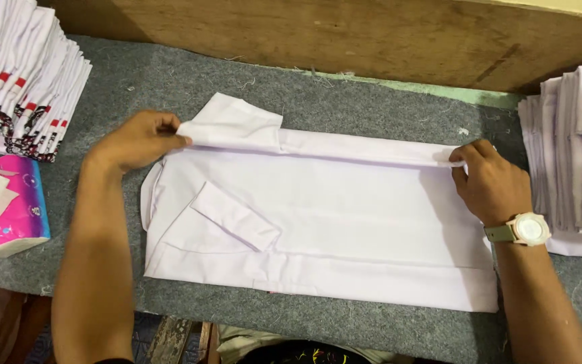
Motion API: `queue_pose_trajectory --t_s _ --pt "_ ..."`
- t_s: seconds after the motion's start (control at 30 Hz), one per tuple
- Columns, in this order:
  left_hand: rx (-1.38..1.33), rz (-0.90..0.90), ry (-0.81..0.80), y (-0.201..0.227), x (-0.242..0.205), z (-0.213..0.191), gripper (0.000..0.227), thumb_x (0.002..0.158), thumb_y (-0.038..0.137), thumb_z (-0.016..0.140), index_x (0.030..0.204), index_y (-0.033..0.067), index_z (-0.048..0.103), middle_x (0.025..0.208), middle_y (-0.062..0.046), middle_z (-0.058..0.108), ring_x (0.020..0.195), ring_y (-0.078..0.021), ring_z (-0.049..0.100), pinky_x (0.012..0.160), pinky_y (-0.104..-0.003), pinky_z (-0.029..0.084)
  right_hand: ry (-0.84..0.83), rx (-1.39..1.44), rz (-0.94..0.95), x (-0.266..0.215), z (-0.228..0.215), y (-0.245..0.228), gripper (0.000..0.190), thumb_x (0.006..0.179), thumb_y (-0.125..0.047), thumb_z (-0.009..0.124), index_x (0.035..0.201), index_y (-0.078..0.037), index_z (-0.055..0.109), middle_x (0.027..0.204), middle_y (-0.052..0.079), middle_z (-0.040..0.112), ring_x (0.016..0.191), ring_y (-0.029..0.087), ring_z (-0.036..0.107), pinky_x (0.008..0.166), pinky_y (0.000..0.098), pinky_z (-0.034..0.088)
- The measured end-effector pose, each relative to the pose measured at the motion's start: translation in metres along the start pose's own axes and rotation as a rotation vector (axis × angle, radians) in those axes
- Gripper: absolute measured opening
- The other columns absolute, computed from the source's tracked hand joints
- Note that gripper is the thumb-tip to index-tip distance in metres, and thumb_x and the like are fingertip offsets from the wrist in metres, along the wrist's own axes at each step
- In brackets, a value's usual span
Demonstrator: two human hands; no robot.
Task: Folding a white collared shirt on a flat work surface
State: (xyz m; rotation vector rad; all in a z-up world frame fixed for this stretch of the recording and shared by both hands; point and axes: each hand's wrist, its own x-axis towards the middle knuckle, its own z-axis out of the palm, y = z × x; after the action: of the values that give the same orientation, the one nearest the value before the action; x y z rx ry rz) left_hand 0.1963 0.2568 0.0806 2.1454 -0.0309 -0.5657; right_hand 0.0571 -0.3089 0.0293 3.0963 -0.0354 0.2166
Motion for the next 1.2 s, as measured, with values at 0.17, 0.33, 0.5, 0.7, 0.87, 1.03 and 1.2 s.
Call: queue_pose_trajectory --t_s 0.17,0.33,0.5,0.7,0.87,1.03,1.2 --pt "0.253 -0.185 0.146 0.047 -0.022 0.021 0.042 0.092 0.048 0.069 0.116 0.0142 0.075 0.112 -0.003 0.076 0.103 -0.0156 0.067 0.086 -0.031 0.046 -0.095 -0.01 0.043 -0.008 0.004 -0.001 0.022 0.1 -0.029 0.059 0.117 -0.021 0.071 0.126 -0.001 0.066 0.09 0.038 0.072 0.059 0.0569 0.059" --pt "0.282 -0.116 0.354 0.023 0.008 0.042 0.046 0.084 0.04 0.071 0.127 0.0236 0.069 0.111 0.003 0.076 0.103 -0.0179 0.069 0.087 -0.035 0.049 -0.007 -0.009 -0.021 -0.014 0.012 0.005 0.026 0.099 -0.027 0.06 0.121 -0.023 0.073 0.129 -0.001 0.068 0.097 0.031 0.074 0.066 0.0518 0.062" --pt "0.016 0.194 0.333 -0.008 0.012 0.033 0.047 0.086 0.001 0.068 0.131 0.0134 0.067 0.094 0.001 0.07 0.083 -0.0101 0.061 0.078 -0.024 0.051 0.078 0.115 -0.083 -0.024 0.022 0.021 0.031 0.099 -0.017 0.062 0.127 -0.014 0.075 0.133 0.007 0.067 0.105 0.032 0.071 0.085 0.0499 0.059" --pt "0.189 0.328 0.161 -0.01 -0.034 0.03 0.038 0.08 -0.001 0.055 0.109 0.0084 0.077 0.106 0.002 0.074 0.096 -0.0123 0.062 0.086 -0.026 0.045 0.078 0.151 -0.085 -0.037 0.031 0.032 0.037 0.097 -0.012 0.062 0.133 -0.014 0.072 0.137 0.008 0.065 0.116 0.03 0.068 0.088 0.0498 0.059" --pt "0.467 0.464 0.129 -0.014 -0.069 0.041 0.027 0.08 0.006 0.063 0.087 0.0267 0.079 0.093 0.007 0.063 0.105 -0.0194 0.056 0.105 -0.041 0.028 0.134 0.16 -0.051 -0.045 0.034 0.03 0.036 0.098 -0.008 0.061 0.13 -0.011 0.075 0.136 0.011 0.068 0.109 0.033 0.07 0.089 0.0505 0.059" --pt "0.571 0.46 0.091 -0.004 -0.091 0.051 0.023 0.085 0.011 0.062 0.089 0.027 0.078 0.099 0.008 0.064 0.113 -0.0161 0.054 0.099 -0.039 0.03 0.29 0.191 -0.142 -0.046 0.048 0.037 0.034 0.099 0.005 0.06 0.128 -0.001 0.077 0.133 0.016 0.07 0.118 0.031 0.069 0.101 0.0441 0.058" --pt "0.616 0.425 0.041 -0.011 -0.092 0.052 0.024 0.087 0.011 0.058 0.089 0.0264 0.077 0.106 0.007 0.067 0.118 -0.0189 0.053 0.098 -0.043 0.032 0.322 0.197 -0.179 -0.044 0.061 0.046 0.033 0.098 0.005 0.06 0.125 -0.003 0.077 0.13 0.018 0.071 0.117 0.031 0.07 0.107 0.0416 0.057"
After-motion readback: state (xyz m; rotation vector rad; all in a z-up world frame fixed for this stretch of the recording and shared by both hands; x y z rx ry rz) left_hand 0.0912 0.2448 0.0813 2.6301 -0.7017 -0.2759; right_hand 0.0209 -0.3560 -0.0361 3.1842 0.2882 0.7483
